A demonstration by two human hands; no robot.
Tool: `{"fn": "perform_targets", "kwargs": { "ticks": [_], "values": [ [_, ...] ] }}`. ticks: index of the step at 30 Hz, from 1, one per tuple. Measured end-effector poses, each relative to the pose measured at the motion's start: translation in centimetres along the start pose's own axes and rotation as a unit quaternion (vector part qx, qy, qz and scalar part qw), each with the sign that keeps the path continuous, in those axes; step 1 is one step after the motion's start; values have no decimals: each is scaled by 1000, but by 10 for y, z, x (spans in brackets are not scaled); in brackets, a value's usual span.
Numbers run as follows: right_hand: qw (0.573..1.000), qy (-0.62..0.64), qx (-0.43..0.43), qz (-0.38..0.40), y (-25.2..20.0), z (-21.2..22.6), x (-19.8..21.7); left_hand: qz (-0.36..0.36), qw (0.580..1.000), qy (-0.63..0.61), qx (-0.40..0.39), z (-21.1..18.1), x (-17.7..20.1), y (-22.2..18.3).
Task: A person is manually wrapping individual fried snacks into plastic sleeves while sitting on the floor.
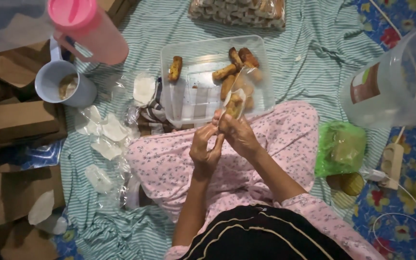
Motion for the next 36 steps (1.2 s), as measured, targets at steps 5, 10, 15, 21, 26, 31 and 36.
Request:
{"fn": "perform_targets", "kwargs": {
  "ticks": [5,10,15,21,26,31,36],
  "values": [
    [998,-35,-48,-5,0,-7,18,-31,999,-21,13,5,7,-3],
    [987,-91,-46,123,17,-8,40,-43,997,-60,29,8,9,-9],
    [993,-59,-45,96,9,-5,23,-44,997,-63,29,9,10,-16],
    [985,-74,-6,158,12,0,7,-56,997,-59,17,9,17,-19],
    [999,5,-15,51,11,14,-4,-56,996,-64,11,5,19,-19],
    [997,71,-18,17,17,8,23,-74,992,-103,5,3,21,-19],
    [991,-35,18,127,27,3,33,-79,989,-122,-3,2,20,-21]
  ]
}}
Point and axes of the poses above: each hand's wrist, its own y-axis towards the middle knuckle, its own x-axis out of the back of the hand, z = x × y, the point moved 9 cm from there along y, towards the middle knuckle, and after that the axes turned 2 degrees about z, right-handed, at the moved point
